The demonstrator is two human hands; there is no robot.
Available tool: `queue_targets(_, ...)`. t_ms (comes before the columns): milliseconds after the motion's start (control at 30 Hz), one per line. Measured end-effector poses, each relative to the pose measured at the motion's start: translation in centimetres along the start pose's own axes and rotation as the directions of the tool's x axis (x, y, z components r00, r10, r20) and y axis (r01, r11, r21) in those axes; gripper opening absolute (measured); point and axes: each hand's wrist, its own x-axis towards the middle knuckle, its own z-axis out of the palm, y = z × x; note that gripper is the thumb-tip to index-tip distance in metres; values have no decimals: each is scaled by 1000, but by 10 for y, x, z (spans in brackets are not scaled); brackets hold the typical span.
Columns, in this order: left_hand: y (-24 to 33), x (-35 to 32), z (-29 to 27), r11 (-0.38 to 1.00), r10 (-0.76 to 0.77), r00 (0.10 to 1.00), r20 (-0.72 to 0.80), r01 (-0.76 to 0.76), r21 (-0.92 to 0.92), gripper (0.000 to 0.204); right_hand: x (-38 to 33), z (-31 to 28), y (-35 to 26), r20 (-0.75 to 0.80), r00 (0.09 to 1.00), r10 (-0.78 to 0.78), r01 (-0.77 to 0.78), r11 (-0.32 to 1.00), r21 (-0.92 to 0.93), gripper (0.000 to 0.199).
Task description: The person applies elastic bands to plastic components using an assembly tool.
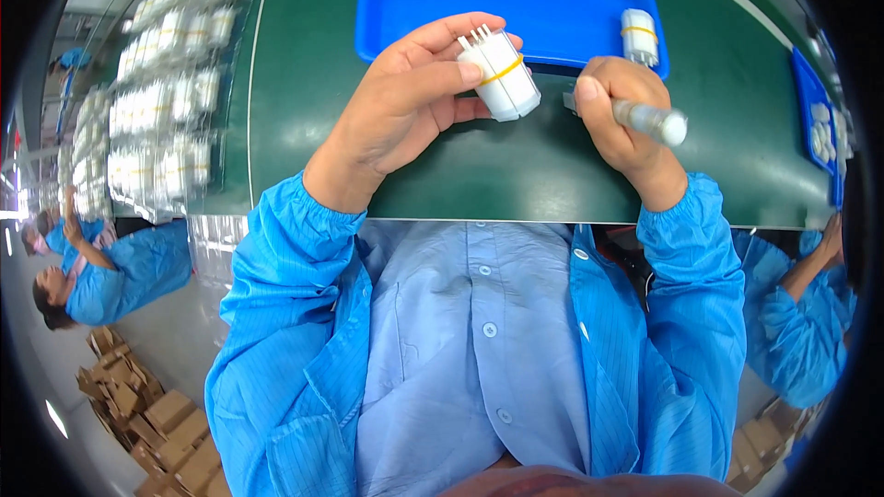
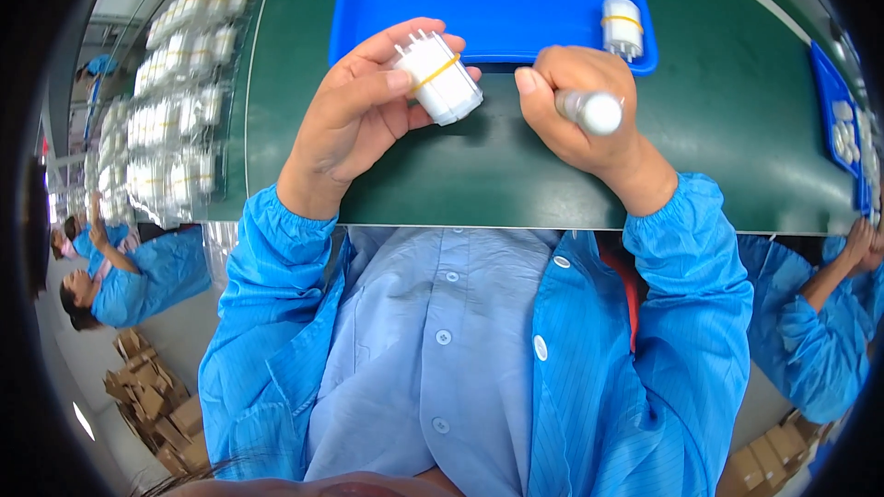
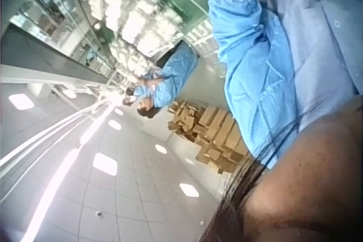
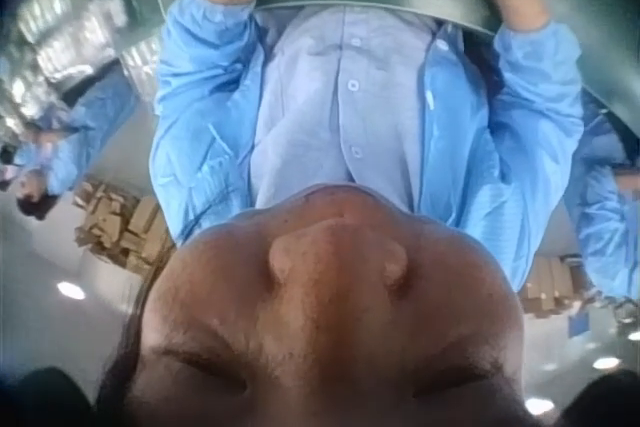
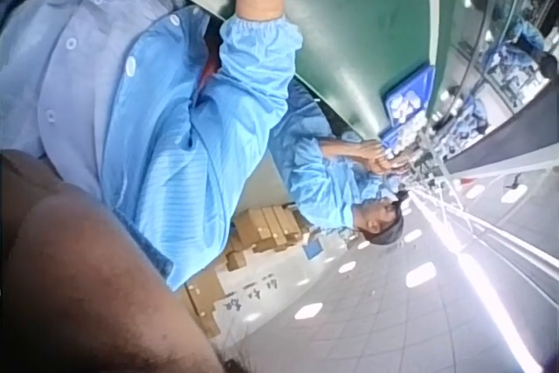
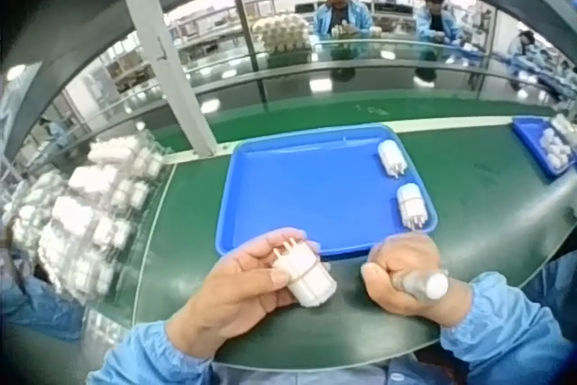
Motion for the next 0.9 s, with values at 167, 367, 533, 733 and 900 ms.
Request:
queue_targets(167, 4, -24, -19, 997, 78, 995, -63, -78, 10, 57, 1, 7, -4, 113, 986, -119, 130, 987, -91, 25)
queue_targets(367, 14, -53, -37, 959, 157, 987, -17, -157, -237, 61, -2, 5, -2, 105, 991, -83, 93, 991, -98, 26)
queue_targets(533, 21, -78, -55, 933, 213, 977, -18, -209, -291, 61, -2, 10, 0, 132, 990, -44, 64, 987, -148, 25)
queue_targets(733, 48, -125, -51, 932, 362, 889, -280, -355, 76, 56, -7, 8, 3, 195, 981, -5, 50, 972, -229, 31)
queue_targets(900, 93, -180, -69, 349, 906, 325, -270, -213, 913, 38, -16, 3, 2, 174, 981, 92, -61, 983, -174, 33)
